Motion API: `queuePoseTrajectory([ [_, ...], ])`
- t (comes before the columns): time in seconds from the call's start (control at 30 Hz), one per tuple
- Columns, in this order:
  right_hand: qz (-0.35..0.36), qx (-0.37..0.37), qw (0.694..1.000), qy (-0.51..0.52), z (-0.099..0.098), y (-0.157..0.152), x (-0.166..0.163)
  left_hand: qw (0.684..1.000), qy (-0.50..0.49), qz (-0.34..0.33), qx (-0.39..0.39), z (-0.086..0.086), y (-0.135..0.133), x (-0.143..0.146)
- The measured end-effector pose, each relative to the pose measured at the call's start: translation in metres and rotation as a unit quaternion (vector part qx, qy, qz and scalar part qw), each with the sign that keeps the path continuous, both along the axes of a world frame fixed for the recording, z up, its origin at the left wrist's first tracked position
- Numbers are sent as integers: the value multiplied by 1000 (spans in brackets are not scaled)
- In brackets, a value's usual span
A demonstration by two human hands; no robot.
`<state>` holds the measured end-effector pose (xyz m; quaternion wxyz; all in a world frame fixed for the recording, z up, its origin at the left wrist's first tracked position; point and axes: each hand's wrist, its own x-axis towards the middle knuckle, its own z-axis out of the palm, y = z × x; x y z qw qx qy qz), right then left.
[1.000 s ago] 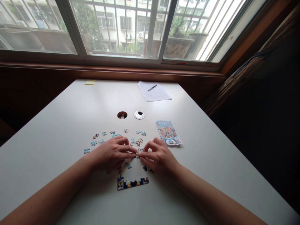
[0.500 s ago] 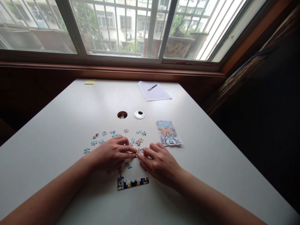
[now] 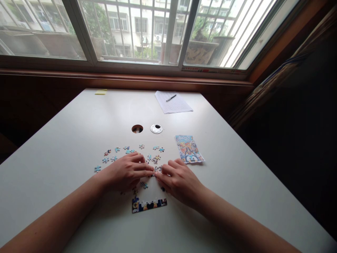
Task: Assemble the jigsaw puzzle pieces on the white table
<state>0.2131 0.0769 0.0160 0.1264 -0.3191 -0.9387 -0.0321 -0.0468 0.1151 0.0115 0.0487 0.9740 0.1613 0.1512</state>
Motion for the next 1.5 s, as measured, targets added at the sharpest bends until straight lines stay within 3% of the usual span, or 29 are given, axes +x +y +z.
queuePoseTrajectory([
  [0.2, 16, 2, 1000, 22, -4, 2, 2, 1000, 12, 10, 9, 1, -1, 1],
  [0.3, 22, -1, 997, 80, -7, 6, 6, 1000, 16, 11, 17, 1, -1, 1],
  [0.47, -100, -24, 962, 254, -12, 18, 17, 1000, 8, 9, 23, 1, -1, 0],
  [0.6, -145, -64, 940, 303, -16, 24, 21, 1000, 3, 6, 23, 2, 0, 0],
  [1.5, -89, -120, 970, 194, -21, 26, 17, 1000, 9, -3, 23, -2, 2, -1],
])
